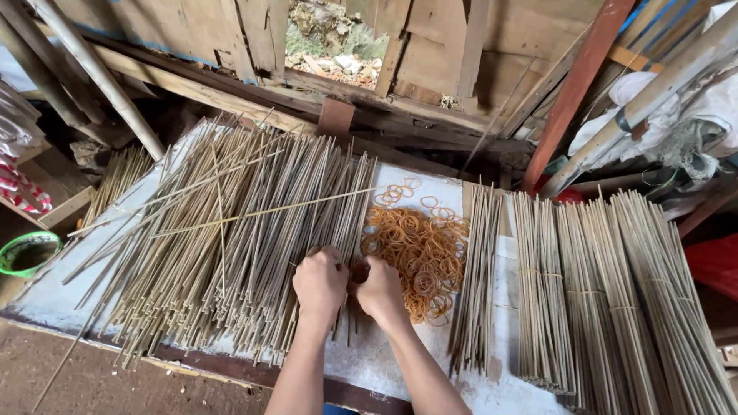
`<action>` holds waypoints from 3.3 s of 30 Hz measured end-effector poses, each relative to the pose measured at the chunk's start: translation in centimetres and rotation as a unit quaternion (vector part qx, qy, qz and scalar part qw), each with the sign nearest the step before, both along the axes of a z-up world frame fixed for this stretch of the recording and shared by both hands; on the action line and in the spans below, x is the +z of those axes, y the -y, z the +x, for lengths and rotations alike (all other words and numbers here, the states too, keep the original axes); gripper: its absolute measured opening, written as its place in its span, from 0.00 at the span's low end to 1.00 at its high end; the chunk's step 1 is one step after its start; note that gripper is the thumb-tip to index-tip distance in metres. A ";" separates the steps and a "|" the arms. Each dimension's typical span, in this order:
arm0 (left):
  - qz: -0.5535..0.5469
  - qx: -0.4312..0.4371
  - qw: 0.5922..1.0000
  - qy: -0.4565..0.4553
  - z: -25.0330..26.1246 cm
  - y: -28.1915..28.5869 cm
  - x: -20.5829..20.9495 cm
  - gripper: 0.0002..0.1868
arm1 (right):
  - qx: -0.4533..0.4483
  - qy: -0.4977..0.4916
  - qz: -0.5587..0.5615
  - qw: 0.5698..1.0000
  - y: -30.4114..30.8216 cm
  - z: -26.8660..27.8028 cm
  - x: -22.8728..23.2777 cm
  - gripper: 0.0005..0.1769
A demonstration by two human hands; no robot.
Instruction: Gathering thin wooden sticks into uniform bundles and securing each bundle with a rubber band.
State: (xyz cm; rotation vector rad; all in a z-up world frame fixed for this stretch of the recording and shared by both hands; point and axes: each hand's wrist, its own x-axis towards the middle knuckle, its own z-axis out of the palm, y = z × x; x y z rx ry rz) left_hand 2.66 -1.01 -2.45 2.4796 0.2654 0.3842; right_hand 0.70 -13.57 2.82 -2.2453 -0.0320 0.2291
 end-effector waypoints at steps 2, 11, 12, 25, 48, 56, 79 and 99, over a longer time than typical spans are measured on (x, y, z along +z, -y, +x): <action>0.003 0.004 1.000 0.001 0.0 0.1 0.1 0.07 | 0.002 -0.001 -0.007 1.000 -0.3 0.4 -0.4 0.07; 0.006 0.011 1.000 0.006 0.9 -0.2 -1.6 0.05 | 0.008 -0.041 -0.069 0.997 -2.5 -1.3 5.2 0.21; -0.001 0.007 1.000 0.007 1.2 -0.3 -2.5 0.05 | 0.007 -0.044 -0.060 0.997 -2.4 -1.4 5.6 0.23; -0.045 -0.021 0.998 0.039 -1.8 1.1 3.6 0.12 | -0.117 -0.076 0.319 0.937 2.4 1.2 0.4 0.20; -0.330 -0.252 0.889 -0.191 -2.8 10.3 10.1 0.11 | -0.142 -0.129 0.093 0.977 12.5 -5.2 7.0 0.19; -0.344 -0.275 0.867 -0.233 -3.6 15.7 10.8 0.09 | -0.280 -0.081 0.109 0.950 16.9 -7.3 4.1 0.24; -0.099 -0.082 0.991 0.041 -1.9 1.5 5.5 0.09 | 0.037 -0.022 -0.126 0.991 4.7 -3.9 6.1 0.08; -0.067 -0.012 0.997 -0.042 0.4 -1.0 0.0 0.10 | 0.021 -0.039 0.072 0.996 0.0 -0.5 0.2 0.15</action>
